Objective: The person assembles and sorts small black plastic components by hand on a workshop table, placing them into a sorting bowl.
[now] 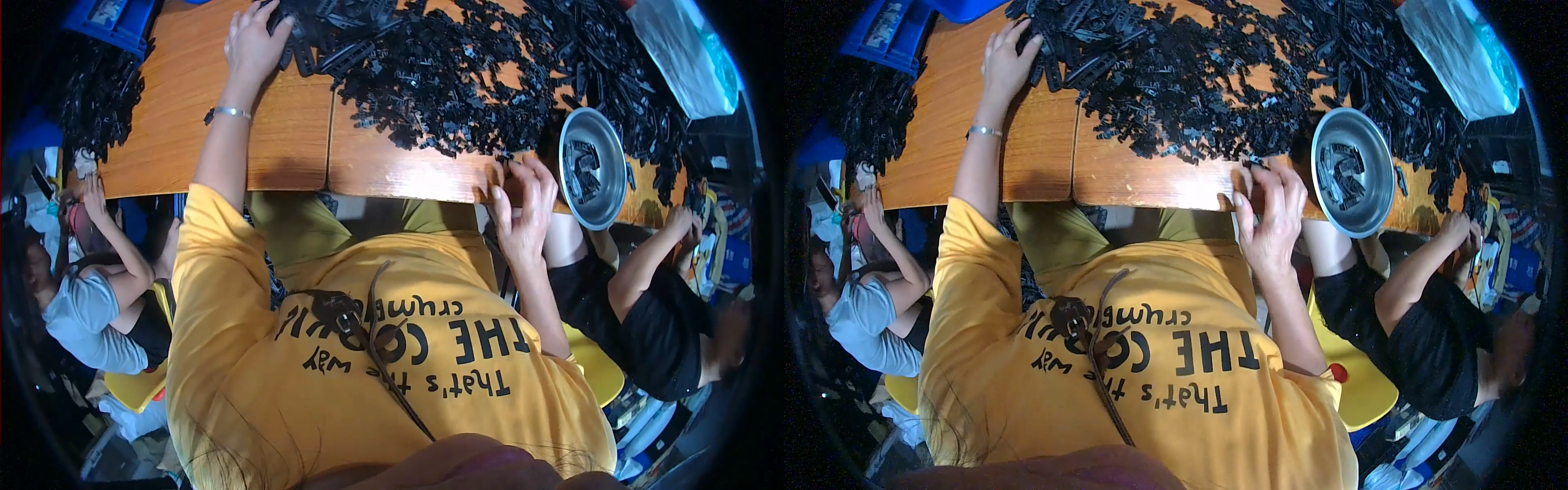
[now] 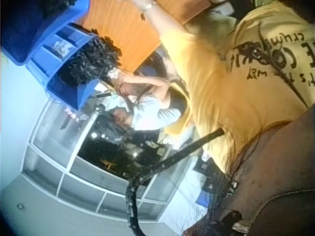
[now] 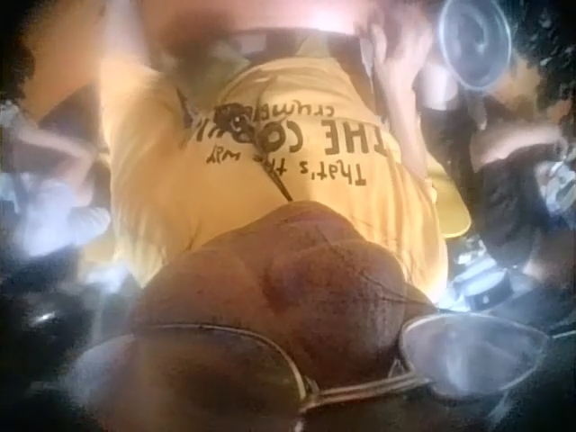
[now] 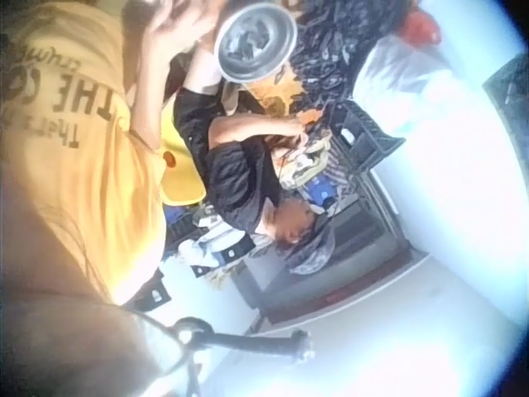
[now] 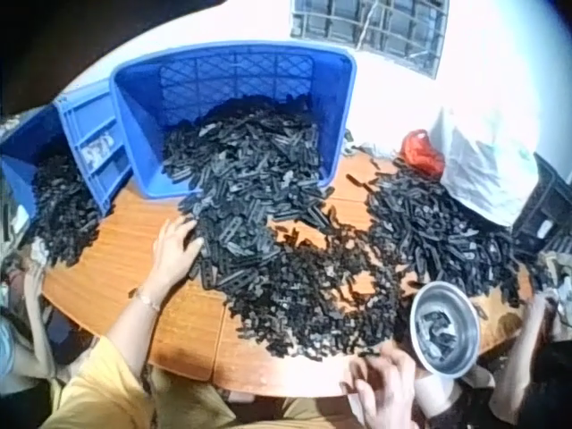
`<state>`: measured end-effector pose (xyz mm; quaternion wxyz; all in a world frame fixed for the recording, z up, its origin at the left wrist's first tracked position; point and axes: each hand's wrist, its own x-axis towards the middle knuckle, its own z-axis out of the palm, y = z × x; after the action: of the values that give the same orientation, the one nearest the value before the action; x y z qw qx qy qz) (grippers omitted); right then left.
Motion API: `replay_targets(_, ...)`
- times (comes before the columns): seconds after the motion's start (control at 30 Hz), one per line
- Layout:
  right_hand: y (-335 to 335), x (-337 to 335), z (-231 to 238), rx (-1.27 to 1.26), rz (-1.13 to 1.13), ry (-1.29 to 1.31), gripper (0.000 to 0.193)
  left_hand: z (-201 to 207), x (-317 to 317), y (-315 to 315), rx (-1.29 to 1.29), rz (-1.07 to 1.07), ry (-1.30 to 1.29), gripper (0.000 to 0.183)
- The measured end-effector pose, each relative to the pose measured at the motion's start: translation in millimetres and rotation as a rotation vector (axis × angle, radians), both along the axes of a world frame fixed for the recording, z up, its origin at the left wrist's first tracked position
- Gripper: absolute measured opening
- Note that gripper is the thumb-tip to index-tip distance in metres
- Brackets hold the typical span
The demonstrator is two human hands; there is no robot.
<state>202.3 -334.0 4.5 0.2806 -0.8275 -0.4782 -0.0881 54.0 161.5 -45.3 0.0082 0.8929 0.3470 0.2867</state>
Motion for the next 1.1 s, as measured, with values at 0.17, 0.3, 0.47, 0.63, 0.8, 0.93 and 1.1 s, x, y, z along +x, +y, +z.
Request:
replay_targets(0.17, 58.6, 10.5, -2.1, -0.160, 0.085, 0.029, 0.082, 39.1, -27.5, -107.9, -0.117, -0.399, -0.078, 0.072)
replay_targets(0.3, 98.3, 14.7, -8.3, -0.148, 0.099, 0.043, 0.088, 43.7, -16.8, -197.7, -0.176, -0.524, 0.062, 0.094)
replay_targets(0.47, 124.8, 32.9, -17.8, -0.098, 0.117, -0.010, 0.071, 35.6, 16.3, -205.7, -0.203, -0.518, 0.175, 0.077)
replay_targets(0.63, 143.9, 66.9, -26.6, -0.037, 0.054, -0.032, 0.063, 27.8, 65.9, -197.9, -0.133, -0.543, 0.141, 0.078)
replay_targets(0.8, 168.0, 83.8, -33.3, -0.007, 0.020, -0.057, 0.059, 17.9, 97.0, -183.9, -0.098, -0.515, 0.058, 0.075)
replay_targets(0.93, 166.6, 84.0, -27.3, -0.001, 0.014, -0.016, 0.059, 25.6, 79.5, -182.2, -0.158, -0.519, -0.007, 0.069)
replay_targets(1.1, 126.3, 50.2, 1.1, 0.046, 0.114, -0.062, 0.046, 49.8, -4.2, -176.6, -0.299, -0.519, -0.254, 0.050)
